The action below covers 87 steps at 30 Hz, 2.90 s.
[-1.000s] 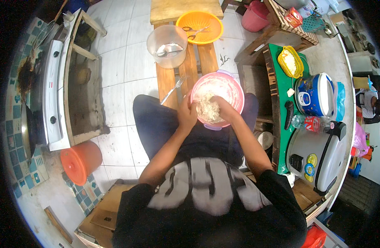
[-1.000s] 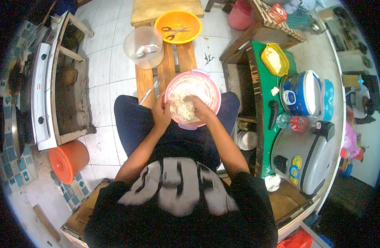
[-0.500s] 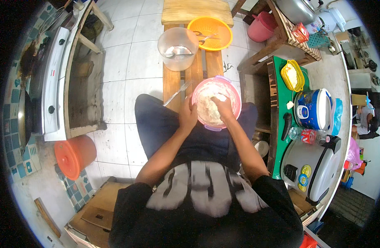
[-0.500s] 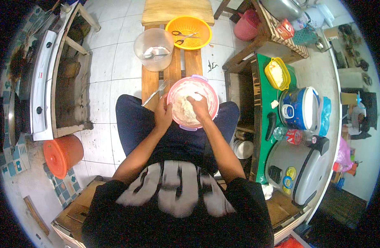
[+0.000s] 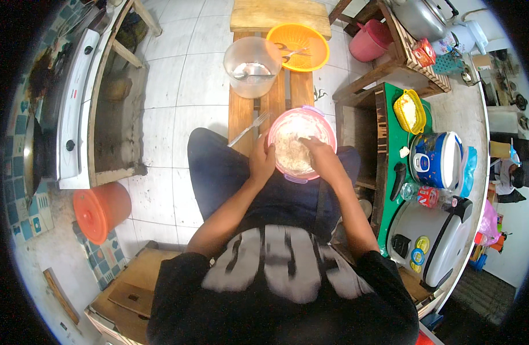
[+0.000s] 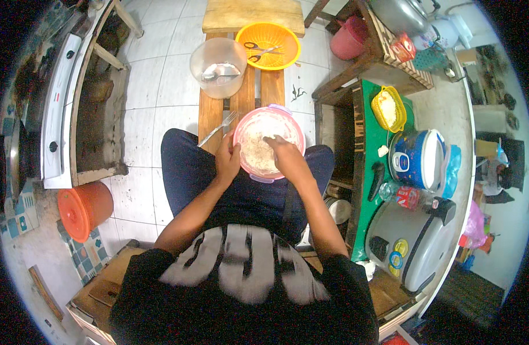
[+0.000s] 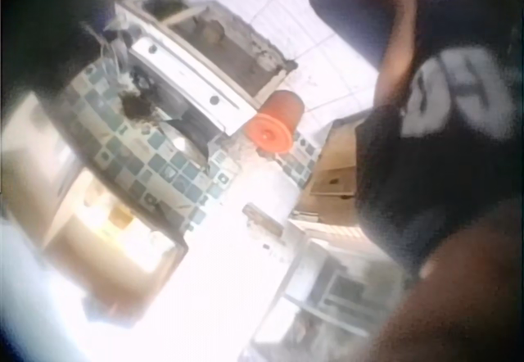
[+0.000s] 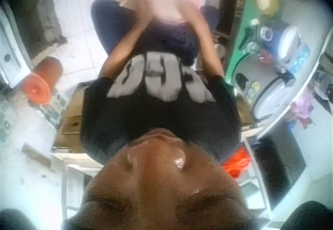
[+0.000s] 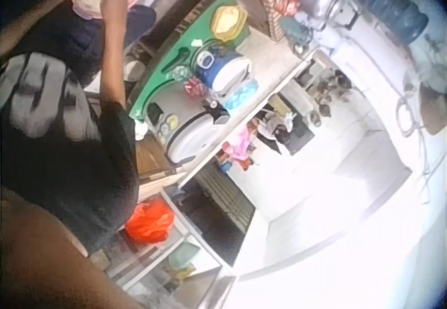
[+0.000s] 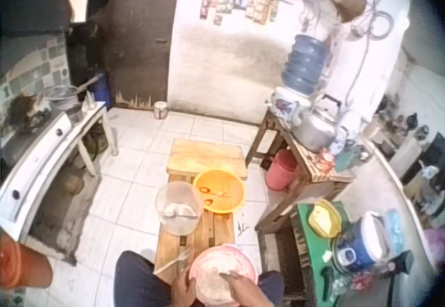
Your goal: The person adds a spoonful of white powder from a container into a bowl, and then mixes the ingredients by hand with a spoon to form a dough.
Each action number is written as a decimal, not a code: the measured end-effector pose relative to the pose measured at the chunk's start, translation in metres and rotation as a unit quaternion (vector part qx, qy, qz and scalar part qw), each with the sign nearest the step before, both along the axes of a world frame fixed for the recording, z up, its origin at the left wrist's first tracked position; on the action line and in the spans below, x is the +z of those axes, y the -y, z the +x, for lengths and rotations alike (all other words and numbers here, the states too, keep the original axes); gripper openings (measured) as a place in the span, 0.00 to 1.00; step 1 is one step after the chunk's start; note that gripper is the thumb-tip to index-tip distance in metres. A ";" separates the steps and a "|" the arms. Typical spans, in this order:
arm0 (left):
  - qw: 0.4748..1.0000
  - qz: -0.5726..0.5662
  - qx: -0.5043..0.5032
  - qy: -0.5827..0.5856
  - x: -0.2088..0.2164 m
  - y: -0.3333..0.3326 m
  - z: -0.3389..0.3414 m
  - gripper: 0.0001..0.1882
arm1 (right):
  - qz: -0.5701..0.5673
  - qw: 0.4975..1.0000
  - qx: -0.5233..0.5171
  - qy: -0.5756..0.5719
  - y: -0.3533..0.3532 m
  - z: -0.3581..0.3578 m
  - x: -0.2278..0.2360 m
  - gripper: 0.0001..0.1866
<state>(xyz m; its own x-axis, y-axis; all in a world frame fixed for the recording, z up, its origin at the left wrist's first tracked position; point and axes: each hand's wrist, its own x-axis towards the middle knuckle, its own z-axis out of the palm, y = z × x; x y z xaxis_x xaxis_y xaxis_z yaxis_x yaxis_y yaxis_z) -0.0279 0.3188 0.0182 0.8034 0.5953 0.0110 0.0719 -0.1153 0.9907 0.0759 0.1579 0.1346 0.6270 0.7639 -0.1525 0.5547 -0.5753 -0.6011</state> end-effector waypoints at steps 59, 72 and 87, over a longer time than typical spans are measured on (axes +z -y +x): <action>0.999 0.045 -0.020 -0.016 0.006 0.007 0.004 0.22 | 0.078 0.958 -0.222 -0.163 0.032 0.020 -0.117 0.25; 0.996 0.091 0.002 0.010 -0.008 0.001 0.003 0.22 | 0.193 0.745 -0.299 -0.564 0.027 0.010 -0.050 0.39; 0.998 0.048 0.006 -0.033 -0.006 0.000 0.004 0.23 | -0.075 0.995 0.069 0.018 -0.011 0.004 -0.054 0.36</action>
